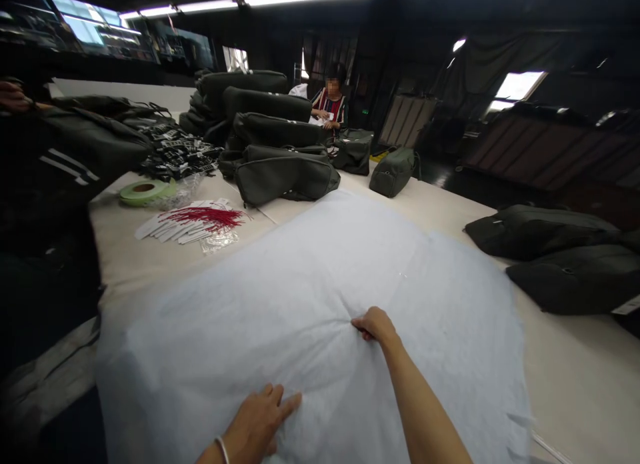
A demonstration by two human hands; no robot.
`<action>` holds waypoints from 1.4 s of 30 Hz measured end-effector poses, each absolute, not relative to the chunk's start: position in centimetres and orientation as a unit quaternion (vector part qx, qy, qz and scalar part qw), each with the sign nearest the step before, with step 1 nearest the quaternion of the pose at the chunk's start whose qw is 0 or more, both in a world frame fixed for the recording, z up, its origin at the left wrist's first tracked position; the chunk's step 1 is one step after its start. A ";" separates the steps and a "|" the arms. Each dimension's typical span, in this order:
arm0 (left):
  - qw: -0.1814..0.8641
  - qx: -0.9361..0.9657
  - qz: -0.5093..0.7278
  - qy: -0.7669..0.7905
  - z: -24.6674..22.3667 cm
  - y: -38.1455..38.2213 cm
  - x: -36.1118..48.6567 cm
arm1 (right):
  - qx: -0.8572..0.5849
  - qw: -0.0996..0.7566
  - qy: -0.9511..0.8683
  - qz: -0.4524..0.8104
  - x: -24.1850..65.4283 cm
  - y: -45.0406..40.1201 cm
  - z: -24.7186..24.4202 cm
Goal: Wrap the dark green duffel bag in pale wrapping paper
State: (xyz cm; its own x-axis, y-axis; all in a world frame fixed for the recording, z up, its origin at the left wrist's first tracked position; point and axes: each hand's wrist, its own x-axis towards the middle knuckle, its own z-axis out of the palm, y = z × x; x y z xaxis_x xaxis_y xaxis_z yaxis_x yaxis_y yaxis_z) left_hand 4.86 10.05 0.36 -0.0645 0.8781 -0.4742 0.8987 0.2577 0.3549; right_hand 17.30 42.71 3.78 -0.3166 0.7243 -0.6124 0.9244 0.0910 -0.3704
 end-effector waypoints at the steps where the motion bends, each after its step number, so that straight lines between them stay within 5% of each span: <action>1: 0.312 0.609 -0.015 0.729 0.5 10.0 4.9 | 0.572 0.140 0.733 -0.340 17.5 43.0 3.7; 9: 0.346 0.603 -0.022 0.719 3.5 10.2 4.4 | 0.610 0.014 0.771 -0.183 21.6 39.8 5.1; 14: 0.257 0.661 0.076 0.701 3.2 9.4 3.7 | 0.409 -0.138 0.902 -0.033 21.5 33.9 -0.8; 20: 0.268 0.696 0.055 0.664 1.9 11.2 2.8 | 0.363 -0.089 0.927 -0.024 20.1 34.9 -4.4; 29: 0.211 0.717 0.086 0.659 3.5 21.2 1.6 | 0.468 -0.061 0.881 -0.030 18.7 44.0 0.5; 35: 0.251 0.712 0.104 0.647 5.9 11.8 -2.4 | 0.335 -0.145 0.930 -0.032 23.2 28.5 4.2; 42: 0.277 0.747 0.012 0.604 6.4 -1.6 -3.3 | 0.273 -0.100 0.953 -0.081 25.8 6.1 2.8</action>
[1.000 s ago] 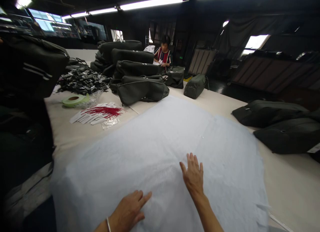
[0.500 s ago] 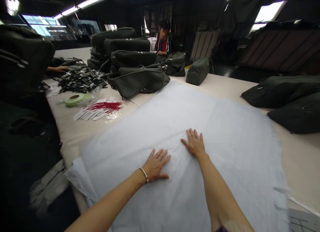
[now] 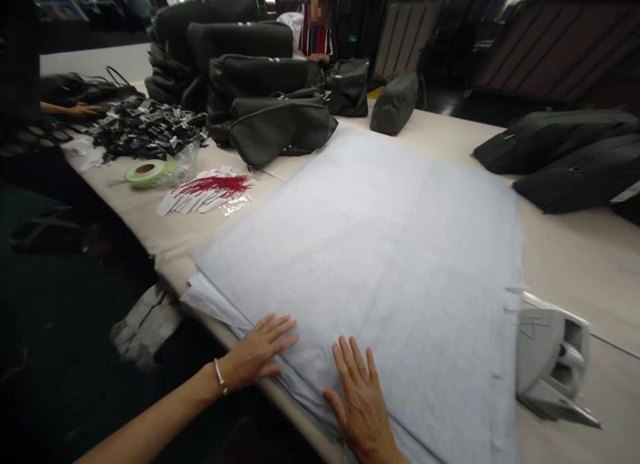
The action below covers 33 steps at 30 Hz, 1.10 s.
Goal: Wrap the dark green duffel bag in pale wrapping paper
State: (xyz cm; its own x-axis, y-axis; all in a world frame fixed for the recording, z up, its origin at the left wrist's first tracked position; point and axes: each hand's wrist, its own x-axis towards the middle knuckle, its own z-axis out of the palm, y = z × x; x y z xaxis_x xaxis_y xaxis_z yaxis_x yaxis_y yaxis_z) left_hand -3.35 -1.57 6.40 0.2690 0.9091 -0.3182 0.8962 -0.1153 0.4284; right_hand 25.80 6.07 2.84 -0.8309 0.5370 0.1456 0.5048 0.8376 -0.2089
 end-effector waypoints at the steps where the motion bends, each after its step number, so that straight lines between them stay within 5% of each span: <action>1: 0.269 0.757 -0.009 0.595 6.0 -2.4 -3.2 | -0.271 0.098 -0.955 0.072 25.7 4.6 2.1; 11: 0.138 0.838 0.034 0.526 2.4 -4.6 -3.1 | -0.310 0.079 -0.947 -0.009 24.1 0.8 0.2; 25: 0.167 0.851 0.037 0.496 3.3 -3.3 -2.7 | -0.371 0.016 -0.916 0.154 20.8 -0.7 0.8; 33: 0.158 0.832 -0.027 0.531 2.6 -3.9 -1.9 | -0.594 0.352 -0.689 0.218 30.7 4.0 4.6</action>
